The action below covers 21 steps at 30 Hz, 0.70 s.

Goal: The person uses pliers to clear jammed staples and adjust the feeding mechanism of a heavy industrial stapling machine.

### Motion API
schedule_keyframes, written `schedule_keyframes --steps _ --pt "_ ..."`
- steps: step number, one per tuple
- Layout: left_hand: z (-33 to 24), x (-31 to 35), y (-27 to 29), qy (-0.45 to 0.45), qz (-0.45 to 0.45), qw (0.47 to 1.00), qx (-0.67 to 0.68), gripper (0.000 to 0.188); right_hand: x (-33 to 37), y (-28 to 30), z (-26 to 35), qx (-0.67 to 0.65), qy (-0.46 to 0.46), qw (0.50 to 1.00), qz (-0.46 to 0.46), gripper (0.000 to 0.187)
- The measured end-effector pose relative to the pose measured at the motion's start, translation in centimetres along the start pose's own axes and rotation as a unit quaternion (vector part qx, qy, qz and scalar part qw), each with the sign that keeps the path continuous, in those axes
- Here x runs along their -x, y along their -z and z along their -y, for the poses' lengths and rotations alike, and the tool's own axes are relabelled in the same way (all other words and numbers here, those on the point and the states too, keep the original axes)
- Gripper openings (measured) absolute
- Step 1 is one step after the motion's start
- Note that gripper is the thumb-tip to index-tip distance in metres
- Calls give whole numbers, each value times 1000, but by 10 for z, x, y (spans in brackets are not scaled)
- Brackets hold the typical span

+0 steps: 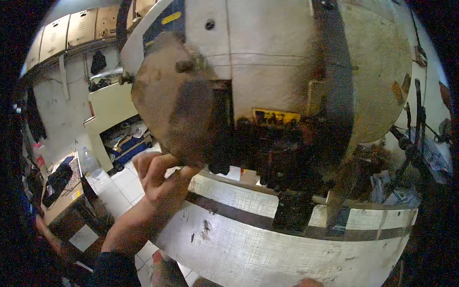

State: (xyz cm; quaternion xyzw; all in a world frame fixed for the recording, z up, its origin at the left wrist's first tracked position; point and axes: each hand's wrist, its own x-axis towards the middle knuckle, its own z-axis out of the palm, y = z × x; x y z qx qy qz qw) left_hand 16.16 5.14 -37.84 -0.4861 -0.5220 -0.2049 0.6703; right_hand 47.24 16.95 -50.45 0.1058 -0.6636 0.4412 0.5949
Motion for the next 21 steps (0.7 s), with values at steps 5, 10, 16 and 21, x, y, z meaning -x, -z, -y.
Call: schedule_keyframes --steps 5,10,16,21 --pt "3 -2 3 -1 54 997 52 31 37 76 -14 -87 -116 970 197 55" --pt "1 -1 -6 -17 48 996 76 28 9 51 -4 5 1 972 234 55" --pt "-10 -4 -3 25 75 995 68 19 10 -1 -7 1 107 991 -83 45" --pt "-11 0 -5 27 72 994 73 15 5 9 -20 -43 52 995 -67 45"
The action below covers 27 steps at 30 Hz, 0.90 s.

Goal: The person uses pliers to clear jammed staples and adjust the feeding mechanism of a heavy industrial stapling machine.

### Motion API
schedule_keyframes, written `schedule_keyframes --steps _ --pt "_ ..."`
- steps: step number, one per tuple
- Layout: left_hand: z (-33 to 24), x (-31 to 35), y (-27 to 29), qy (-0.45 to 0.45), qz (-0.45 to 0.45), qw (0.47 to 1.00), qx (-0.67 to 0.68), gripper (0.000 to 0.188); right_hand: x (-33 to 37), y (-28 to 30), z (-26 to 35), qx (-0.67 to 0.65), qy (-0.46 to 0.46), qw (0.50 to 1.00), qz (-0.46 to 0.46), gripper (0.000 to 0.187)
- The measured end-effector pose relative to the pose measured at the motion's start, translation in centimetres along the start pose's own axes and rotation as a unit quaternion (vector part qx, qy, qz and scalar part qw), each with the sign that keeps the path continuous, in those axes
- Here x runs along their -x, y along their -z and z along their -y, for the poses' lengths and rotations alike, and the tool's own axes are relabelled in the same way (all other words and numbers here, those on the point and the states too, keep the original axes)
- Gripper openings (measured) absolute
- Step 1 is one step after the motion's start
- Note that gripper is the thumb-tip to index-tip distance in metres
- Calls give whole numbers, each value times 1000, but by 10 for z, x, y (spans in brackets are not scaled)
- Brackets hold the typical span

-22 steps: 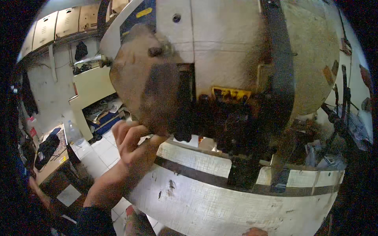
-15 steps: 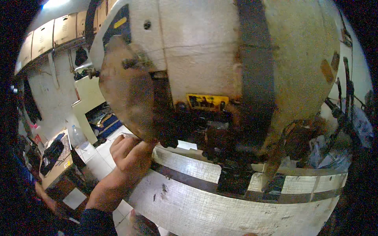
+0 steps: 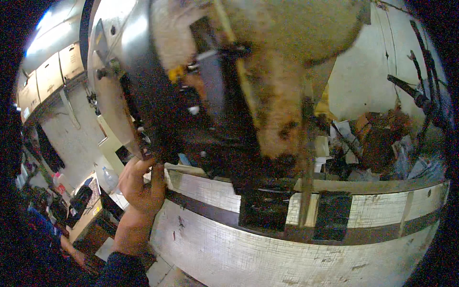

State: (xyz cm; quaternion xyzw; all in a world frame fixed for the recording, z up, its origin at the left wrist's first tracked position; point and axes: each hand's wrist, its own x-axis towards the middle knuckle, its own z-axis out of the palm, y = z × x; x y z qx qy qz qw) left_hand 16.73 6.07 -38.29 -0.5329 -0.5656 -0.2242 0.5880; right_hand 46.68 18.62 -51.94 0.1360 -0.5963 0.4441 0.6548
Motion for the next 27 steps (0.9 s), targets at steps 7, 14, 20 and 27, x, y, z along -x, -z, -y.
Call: schedule_keyframes --steps 7,14,20,27 --pt "2 2 -2 17 -15 1000 4 18 -2 11 -11 -24 -13 1000 -11 46" --pt "-3 3 -4 20 -2 1000 -6 21 -3 20 -21 -33 -22 999 -25 47" --pt "5 12 1 34 -10 999 3 21 -2 20 -26 -43 -26 998 -34 48" --pt "-4 -3 -5 0 -1 1000 -2 20 6 16 -29 -6 -26 999 -43 49"
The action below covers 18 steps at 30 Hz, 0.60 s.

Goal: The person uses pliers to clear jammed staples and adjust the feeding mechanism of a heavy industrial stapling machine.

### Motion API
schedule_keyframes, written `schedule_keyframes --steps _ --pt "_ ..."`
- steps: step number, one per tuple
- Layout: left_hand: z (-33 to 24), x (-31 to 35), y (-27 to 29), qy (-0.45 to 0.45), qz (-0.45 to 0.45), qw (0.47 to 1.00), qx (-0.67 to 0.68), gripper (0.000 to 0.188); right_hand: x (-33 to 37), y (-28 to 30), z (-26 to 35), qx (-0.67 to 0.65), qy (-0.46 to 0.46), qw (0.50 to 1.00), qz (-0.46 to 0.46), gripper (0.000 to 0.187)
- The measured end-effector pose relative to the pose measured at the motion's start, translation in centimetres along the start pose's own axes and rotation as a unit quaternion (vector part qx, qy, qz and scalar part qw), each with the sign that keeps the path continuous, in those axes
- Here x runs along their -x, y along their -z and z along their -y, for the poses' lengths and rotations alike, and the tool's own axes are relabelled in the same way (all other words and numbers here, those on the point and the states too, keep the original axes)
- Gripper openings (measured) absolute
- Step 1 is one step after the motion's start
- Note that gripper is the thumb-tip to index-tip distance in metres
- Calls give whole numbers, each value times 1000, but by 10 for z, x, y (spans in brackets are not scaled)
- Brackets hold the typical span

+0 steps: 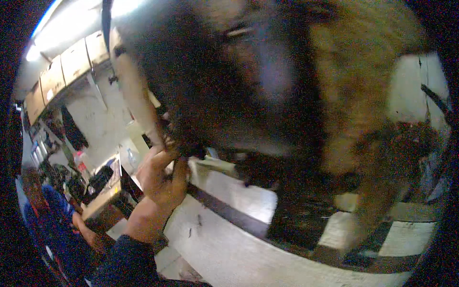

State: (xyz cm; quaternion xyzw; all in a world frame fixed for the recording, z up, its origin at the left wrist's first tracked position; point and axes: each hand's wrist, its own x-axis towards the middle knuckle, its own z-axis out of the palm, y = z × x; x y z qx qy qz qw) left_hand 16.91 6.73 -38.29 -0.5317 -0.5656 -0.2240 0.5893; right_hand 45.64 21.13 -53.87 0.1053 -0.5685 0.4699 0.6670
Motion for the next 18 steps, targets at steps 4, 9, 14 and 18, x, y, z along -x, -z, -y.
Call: schedule_keyframes --steps 4,9,14,18 --pt "12 -2 2 -47 -17 998 49 22 9 -6 3 56 20 998 -20 49" --pt "34 2 1 -98 1 994 50 20 24 12 16 186 75 971 -126 50" --pt "59 2 -14 -179 -48 981 63 32 18 -38 33 346 66 895 -273 61" --pt "74 1 -6 -198 -28 966 166 26 -11 -78 23 533 43 787 -308 20"
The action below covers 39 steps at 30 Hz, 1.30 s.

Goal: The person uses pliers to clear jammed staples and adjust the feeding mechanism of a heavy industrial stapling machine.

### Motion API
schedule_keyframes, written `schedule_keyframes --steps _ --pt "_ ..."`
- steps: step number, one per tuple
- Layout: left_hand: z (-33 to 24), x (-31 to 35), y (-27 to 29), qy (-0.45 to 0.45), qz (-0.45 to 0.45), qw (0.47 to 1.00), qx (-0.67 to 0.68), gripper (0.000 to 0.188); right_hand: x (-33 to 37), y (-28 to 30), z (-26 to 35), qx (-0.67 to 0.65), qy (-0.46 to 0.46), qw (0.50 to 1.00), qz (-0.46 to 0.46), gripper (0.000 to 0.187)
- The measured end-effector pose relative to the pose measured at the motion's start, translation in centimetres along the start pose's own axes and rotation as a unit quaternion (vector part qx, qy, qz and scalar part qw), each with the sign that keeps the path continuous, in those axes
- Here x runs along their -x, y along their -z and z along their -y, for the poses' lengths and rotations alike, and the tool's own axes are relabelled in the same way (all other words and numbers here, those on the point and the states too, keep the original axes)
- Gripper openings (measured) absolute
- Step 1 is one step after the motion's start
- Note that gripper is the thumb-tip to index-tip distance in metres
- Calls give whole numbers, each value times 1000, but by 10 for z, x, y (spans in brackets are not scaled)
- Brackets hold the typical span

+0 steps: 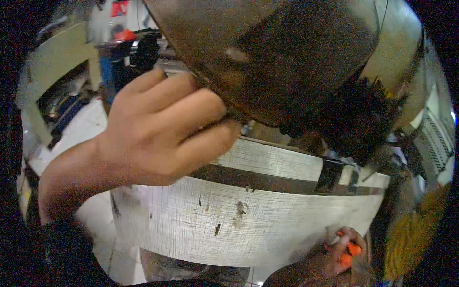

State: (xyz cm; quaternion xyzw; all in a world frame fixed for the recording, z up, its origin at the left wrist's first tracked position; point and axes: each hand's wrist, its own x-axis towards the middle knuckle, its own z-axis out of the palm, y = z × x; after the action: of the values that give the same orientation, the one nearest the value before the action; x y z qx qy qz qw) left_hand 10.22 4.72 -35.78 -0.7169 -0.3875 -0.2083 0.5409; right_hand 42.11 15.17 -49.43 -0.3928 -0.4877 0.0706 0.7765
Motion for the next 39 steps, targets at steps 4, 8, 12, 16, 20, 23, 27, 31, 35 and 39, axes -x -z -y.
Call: schedule_keyframes --steps 4,8,12,16,20,23,27,31,35,39 --pt "20 23 -3 41 -32 995 85 28 4 10 2 49 17 997 58 14" --pt "29 33 5 64 117 959 250 24 15 1 13 77 109 989 56 15" --pt "25 38 5 85 57 988 118 21 16 -10 20 130 174 973 83 16" --pt "22 47 2 92 3 986 139 18 21 -17 27 202 220 944 140 13" --pt "25 58 1 100 -32 982 159 16 17 -14 18 170 202 954 143 13" --pt "28 65 -9 102 -51 977 179 14 16 -11 16 148 166 966 130 13" --pt "26 67 -14 103 -62 975 187 12 19 -11 19 171 152 966 120 13" --pt "30 56 -12 103 -79 973 192 11 17 -8 12 168 141 967 130 13" --pt "27 39 -2 105 -94 961 238 10 20 -12 22 187 149 965 111 13" --pt "36 41 10 59 43 964 254 15 24 -16 32 248 140 953 105 15"
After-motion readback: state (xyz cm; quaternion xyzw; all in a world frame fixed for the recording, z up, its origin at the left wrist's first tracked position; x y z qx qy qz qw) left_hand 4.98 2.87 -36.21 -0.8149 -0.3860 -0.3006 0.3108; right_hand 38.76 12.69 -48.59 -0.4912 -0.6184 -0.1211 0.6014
